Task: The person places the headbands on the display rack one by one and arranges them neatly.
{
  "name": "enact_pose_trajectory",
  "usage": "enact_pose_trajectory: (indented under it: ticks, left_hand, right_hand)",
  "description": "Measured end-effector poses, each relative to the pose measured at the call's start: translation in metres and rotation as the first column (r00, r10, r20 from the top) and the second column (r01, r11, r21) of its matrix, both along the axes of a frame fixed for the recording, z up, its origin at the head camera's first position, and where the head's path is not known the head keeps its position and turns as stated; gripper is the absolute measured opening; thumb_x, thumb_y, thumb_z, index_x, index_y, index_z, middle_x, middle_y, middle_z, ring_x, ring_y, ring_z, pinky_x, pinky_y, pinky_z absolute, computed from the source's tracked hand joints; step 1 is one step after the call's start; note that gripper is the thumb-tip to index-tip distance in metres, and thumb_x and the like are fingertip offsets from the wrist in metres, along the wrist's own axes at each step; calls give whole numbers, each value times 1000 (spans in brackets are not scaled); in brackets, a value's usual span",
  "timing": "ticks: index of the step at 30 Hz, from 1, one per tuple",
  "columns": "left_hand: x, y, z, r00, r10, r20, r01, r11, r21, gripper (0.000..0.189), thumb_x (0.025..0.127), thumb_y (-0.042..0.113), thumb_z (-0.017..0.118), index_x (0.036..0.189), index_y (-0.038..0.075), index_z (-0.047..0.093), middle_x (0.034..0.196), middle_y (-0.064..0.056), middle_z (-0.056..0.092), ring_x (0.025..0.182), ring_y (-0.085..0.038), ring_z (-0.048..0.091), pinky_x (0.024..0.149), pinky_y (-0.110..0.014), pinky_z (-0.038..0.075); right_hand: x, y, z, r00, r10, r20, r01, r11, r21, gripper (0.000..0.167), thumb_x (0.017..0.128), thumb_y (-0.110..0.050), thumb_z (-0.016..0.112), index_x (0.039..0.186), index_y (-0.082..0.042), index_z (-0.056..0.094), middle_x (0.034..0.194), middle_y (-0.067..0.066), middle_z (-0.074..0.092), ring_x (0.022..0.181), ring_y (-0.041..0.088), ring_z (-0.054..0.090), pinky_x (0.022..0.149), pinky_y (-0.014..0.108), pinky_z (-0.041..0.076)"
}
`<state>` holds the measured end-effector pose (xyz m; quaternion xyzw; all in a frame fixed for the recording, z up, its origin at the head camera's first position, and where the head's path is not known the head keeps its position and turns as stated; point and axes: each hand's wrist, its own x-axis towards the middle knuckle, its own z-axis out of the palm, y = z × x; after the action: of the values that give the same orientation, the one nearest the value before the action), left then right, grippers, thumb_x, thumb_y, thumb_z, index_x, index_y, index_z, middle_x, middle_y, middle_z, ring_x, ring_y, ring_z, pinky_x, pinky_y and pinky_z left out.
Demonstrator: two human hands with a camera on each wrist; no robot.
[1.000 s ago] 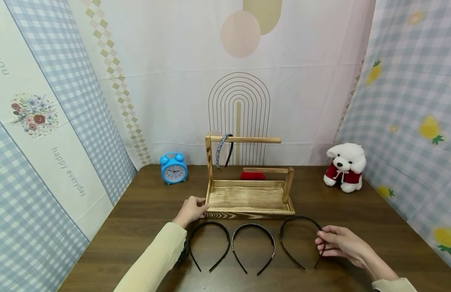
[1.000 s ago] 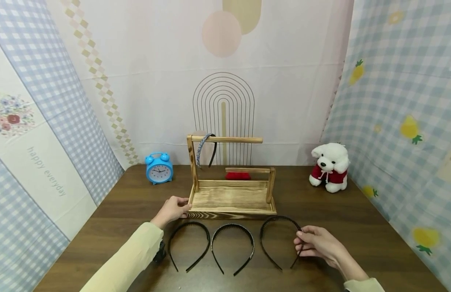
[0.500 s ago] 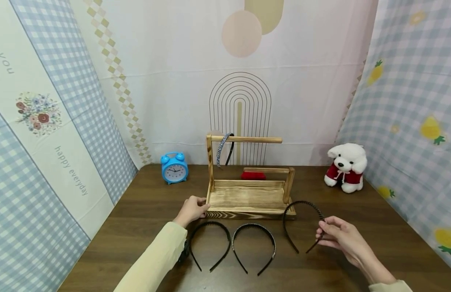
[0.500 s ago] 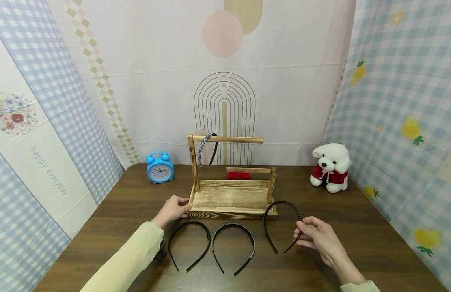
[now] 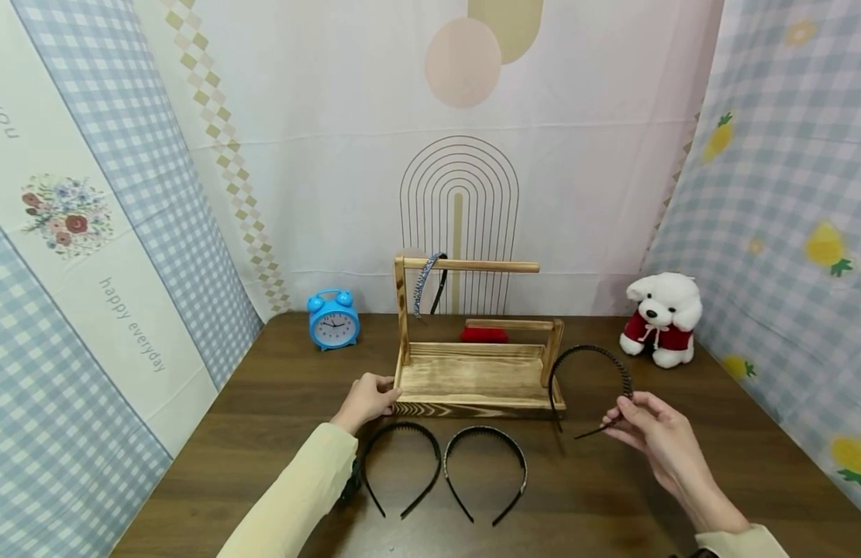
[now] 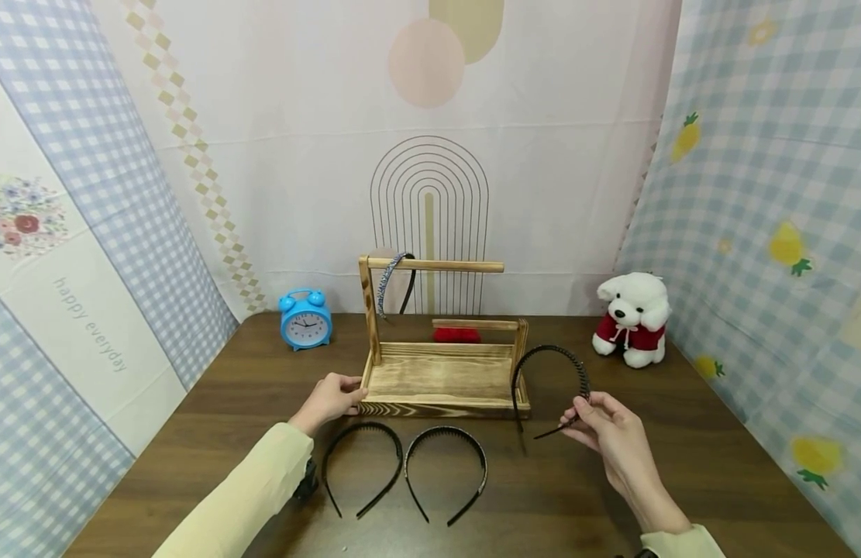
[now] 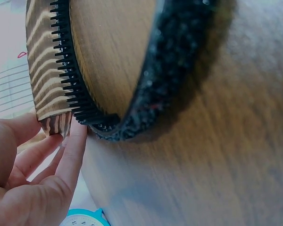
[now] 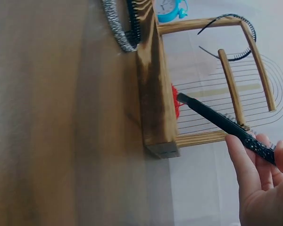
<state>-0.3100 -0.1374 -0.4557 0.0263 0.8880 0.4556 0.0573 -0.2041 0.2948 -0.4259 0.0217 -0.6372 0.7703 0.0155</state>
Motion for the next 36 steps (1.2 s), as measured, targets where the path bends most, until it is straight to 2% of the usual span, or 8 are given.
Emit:
enact_pose_trajectory:
  ticks: [5, 17, 26, 30, 36]
  left_hand:
    - [0, 0, 0, 1000, 2, 1, -2, 1000, 6, 40, 97, 13, 62, 131, -8, 58, 113, -23, 68, 70, -20, 71, 64, -30, 60]
    - [-1, 1, 0, 1000, 6, 6, -6, 1000, 0, 40, 97, 15, 62, 131, -7, 59, 109, -21, 70, 67, -16, 70, 61, -29, 60]
    - [-1, 0, -2, 1000, 10, -1, -10, 1000, 2, 40, 96, 15, 63, 131, -6, 59, 107, -20, 70, 66, -16, 70, 61, -29, 59]
    - [-1, 0, -2, 1000, 7, -3, -7, 1000, 0, 41, 96, 14, 63, 130, -7, 59, 105, -20, 71, 66, -17, 70, 61, -29, 59]
    - [-1, 0, -1, 1000, 14, -2, -14, 1000, 3, 40, 96, 14, 63, 130, -7, 59, 106, -20, 71, 66, -18, 70, 61, -29, 60]
  right_hand:
    - [-5, -6, 6, 995, -16, -95, 8, 997, -80, 7, 100, -13, 56, 98, -9, 62, 87, 1, 72, 83, 16, 72, 81, 32, 60]
    - [-16, -23, 15, 971, -110, -214, 61, 973, -224, 6, 100, -8, 54, 94, -5, 57, 87, 4, 70, 85, 15, 71, 81, 33, 60]
    - [-27, -33, 20, 956, -190, -222, 117, 946, -304, 7, 99, -7, 55, 95, -3, 60, 83, 6, 69, 82, 17, 71, 79, 34, 60]
    - [-32, -38, 24, 955, -216, -204, 136, 928, -348, 6, 97, -7, 57, 93, -4, 61, 81, 6, 69, 81, 18, 70, 78, 34, 60]
    - [-39, -45, 33, 953, -251, -168, 179, 917, -358, 9, 96, -11, 61, 95, -3, 57, 83, 6, 68, 82, 18, 69, 80, 34, 60]
